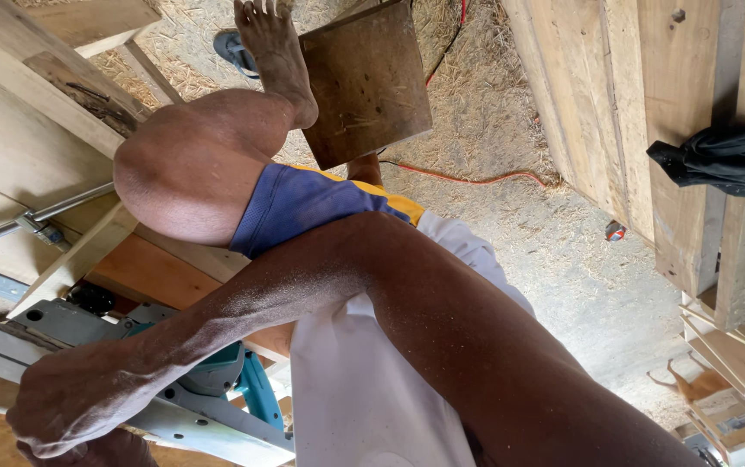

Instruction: The person adjusts a teal electric planer on a wooden workbench. They use a socket wrench to tighten a bolt on the planer's fence and repeatedly check the alignment of the fence with a square. The person also uses their fingers to make small adjustments to the fence position.

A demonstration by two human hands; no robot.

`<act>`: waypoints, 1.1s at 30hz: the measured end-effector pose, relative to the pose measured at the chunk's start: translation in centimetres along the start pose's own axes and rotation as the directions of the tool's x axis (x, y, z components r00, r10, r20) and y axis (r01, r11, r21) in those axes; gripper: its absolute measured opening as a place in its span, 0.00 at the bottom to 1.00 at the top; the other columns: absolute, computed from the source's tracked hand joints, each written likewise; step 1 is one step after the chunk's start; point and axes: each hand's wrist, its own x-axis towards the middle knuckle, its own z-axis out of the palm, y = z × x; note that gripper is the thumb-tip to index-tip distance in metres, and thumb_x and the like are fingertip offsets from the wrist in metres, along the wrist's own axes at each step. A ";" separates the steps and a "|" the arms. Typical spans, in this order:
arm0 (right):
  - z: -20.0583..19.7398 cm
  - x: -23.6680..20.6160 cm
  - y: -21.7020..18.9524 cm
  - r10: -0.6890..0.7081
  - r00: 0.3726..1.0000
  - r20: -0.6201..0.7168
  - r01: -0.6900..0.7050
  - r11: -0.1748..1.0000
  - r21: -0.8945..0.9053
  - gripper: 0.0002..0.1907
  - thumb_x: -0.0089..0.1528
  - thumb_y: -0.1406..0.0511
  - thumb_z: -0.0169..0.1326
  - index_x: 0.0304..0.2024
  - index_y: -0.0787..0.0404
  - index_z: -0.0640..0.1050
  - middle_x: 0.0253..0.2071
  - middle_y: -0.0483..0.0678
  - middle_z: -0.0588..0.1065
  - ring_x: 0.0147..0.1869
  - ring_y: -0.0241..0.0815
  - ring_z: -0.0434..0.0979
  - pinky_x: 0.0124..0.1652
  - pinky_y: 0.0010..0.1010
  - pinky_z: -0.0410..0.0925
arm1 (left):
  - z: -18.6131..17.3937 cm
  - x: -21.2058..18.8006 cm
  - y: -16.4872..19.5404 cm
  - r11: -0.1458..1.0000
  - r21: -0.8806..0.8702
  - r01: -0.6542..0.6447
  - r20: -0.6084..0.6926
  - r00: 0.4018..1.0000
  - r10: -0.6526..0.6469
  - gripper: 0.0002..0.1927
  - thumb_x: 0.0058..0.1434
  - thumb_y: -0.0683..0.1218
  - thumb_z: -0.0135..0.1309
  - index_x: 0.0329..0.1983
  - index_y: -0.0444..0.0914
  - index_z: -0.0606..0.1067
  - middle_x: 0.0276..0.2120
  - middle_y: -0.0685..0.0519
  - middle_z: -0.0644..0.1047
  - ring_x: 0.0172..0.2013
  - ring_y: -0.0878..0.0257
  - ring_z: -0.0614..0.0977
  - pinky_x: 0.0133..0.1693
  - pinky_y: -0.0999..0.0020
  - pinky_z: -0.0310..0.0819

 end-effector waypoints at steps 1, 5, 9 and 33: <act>0.1 0.0 0.1 0.035 0.999 0.022 -0.036 0.996 0.083 0.14 0.64 0.65 0.54 0.25 0.66 0.73 0.18 0.38 0.67 0.21 0.31 0.71 0.18 0.27 0.69 | 0.1 0.0 0.2 1.000 0.004 0.002 -0.001 1.000 -0.002 0.13 0.66 0.47 0.47 0.35 0.36 0.79 0.38 0.51 0.77 0.36 0.64 0.83 0.38 0.68 0.85; 0.4 0.0 0.1 0.033 0.982 -0.188 0.004 0.982 0.190 0.15 0.60 0.61 0.53 0.21 0.62 0.73 0.15 0.39 0.68 0.17 0.33 0.72 0.15 0.27 0.68 | 0.2 -0.7 0.9 1.000 -0.001 0.013 -0.003 1.000 -0.013 0.13 0.66 0.47 0.47 0.34 0.36 0.79 0.38 0.51 0.77 0.36 0.64 0.83 0.37 0.68 0.85; 0.6 -0.3 0.1 0.074 0.985 -0.157 -0.028 0.961 0.276 0.16 0.61 0.58 0.52 0.23 0.62 0.74 0.16 0.39 0.69 0.18 0.32 0.74 0.16 0.26 0.69 | 0.2 -1.1 1.5 0.999 0.017 0.045 -0.013 0.999 -0.045 0.14 0.65 0.48 0.47 0.34 0.36 0.79 0.38 0.51 0.77 0.36 0.64 0.83 0.37 0.68 0.86; -10.4 -13.5 12.9 0.733 0.679 -0.030 -0.462 0.460 0.758 0.14 0.64 0.60 0.49 0.28 0.62 0.75 0.23 0.41 0.74 0.24 0.35 0.75 0.24 0.32 0.70 | 2.4 -0.8 -0.6 1.000 0.030 0.010 0.043 0.999 -0.011 0.11 0.68 0.47 0.49 0.35 0.38 0.79 0.42 0.51 0.77 0.42 0.65 0.81 0.42 0.69 0.84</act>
